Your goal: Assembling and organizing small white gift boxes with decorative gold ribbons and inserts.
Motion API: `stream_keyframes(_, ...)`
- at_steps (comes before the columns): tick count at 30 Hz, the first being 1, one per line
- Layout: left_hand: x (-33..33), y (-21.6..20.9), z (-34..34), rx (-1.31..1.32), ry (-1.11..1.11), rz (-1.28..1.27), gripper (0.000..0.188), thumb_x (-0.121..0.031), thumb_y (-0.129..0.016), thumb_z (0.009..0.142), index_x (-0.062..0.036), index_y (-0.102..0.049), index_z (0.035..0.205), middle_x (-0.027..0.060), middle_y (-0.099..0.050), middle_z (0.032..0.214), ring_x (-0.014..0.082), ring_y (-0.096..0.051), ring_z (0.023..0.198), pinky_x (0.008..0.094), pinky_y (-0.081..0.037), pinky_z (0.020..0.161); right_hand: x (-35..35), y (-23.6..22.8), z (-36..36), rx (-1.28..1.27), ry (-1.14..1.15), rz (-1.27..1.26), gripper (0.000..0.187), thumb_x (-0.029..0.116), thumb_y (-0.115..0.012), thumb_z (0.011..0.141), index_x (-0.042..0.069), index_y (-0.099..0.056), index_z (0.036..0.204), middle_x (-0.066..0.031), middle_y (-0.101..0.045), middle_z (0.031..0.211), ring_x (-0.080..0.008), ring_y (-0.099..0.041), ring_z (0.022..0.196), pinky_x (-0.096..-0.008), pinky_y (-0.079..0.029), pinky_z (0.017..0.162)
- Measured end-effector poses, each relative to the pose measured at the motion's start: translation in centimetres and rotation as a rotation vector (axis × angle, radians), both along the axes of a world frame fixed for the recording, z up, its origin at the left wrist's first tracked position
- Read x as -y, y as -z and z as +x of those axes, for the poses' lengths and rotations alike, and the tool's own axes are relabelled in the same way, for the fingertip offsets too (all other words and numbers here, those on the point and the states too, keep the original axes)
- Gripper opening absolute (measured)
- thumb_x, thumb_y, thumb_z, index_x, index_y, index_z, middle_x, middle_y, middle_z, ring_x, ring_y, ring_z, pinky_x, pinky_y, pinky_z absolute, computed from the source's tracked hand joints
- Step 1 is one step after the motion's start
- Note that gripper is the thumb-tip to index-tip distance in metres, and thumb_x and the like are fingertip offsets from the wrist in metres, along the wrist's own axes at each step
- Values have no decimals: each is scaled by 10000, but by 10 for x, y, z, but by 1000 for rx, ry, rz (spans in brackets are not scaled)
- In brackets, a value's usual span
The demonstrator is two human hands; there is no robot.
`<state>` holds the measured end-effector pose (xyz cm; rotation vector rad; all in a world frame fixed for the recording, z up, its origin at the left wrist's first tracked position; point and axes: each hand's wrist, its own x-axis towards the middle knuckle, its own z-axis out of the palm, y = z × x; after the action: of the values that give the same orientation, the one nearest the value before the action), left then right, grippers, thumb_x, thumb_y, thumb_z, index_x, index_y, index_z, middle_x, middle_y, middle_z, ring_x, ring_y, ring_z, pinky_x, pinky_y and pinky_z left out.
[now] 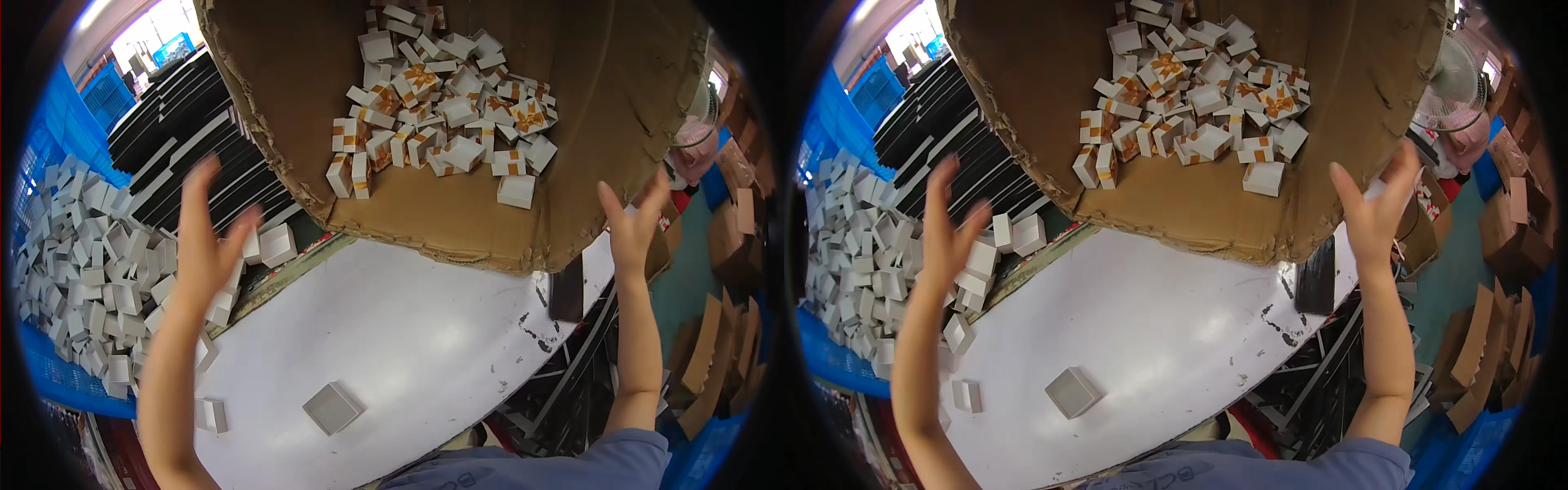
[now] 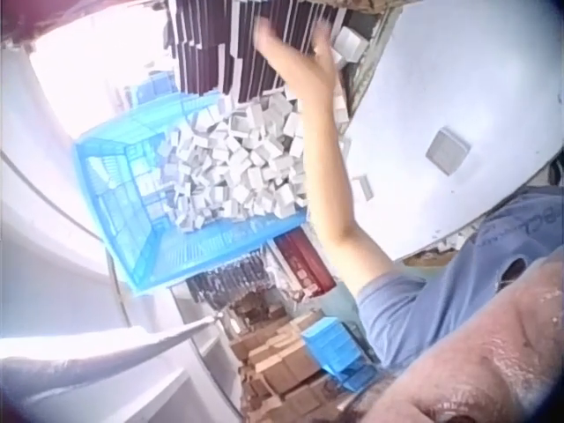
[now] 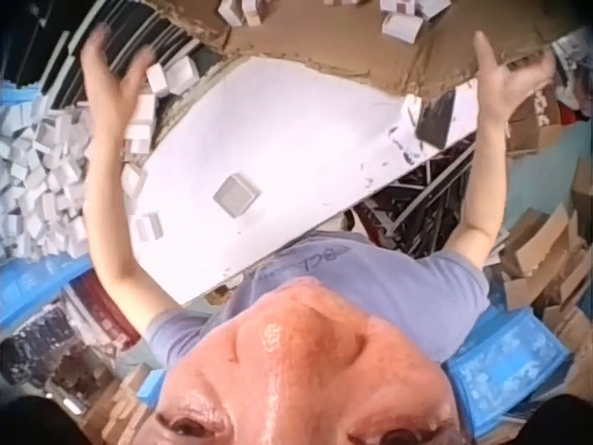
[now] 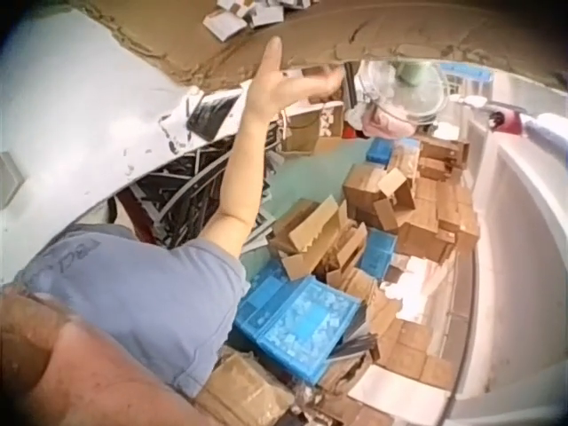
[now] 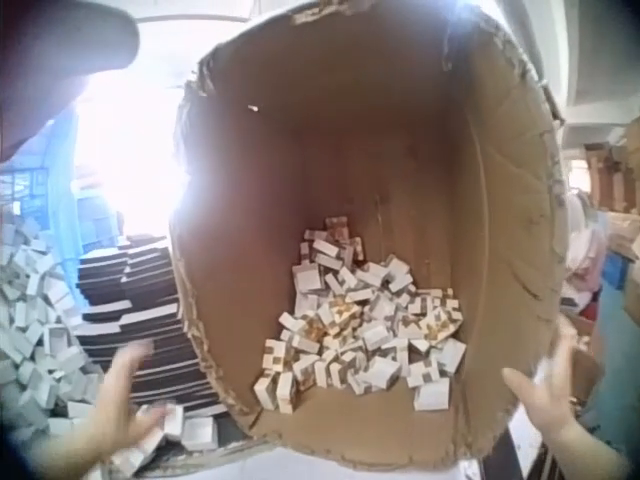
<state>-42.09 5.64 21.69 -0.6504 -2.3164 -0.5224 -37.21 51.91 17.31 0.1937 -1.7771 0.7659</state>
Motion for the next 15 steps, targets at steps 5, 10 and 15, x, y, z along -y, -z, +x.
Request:
stream_keyframes(5, -15, -64, -125, 96, -142, 520, 976, -396, -755, 715, 126, -214, 1337, 228, -526, 1157, 275, -561, 1014, 327, -467, 823, -22, 11, 2, 596, -72, -81, 255, 170, -539, 867, -26, -559, 1030, -161, -642, 905, -308, -607, 894, -353, -457, 779)
stream_keyframes(10, -2, -37, -162, 155, -444, 370, 338, -362, -593, 832, -59, -666, 961, 180, -659, 885, 327, -629, 891, 378, -479, 752, 5, 13, 12, 560, 33, 176, 202, 149, -499, 862, -4, -584, 963, -248, -602, 854, -415, -573, 832, -419, -466, 702)
stream_keyframes(15, -25, -23, -126, -14, -291, 179, 279, -266, -542, 876, -6, -633, 918, 251, -601, 806, 423, -581, 784, 398, -470, 686, 23, 22, 24, 727, 96, 34, 248, 123, -502, 875, -24, -541, 1071, -216, -592, 1025, -373, -560, 964, -387, -430, 827)
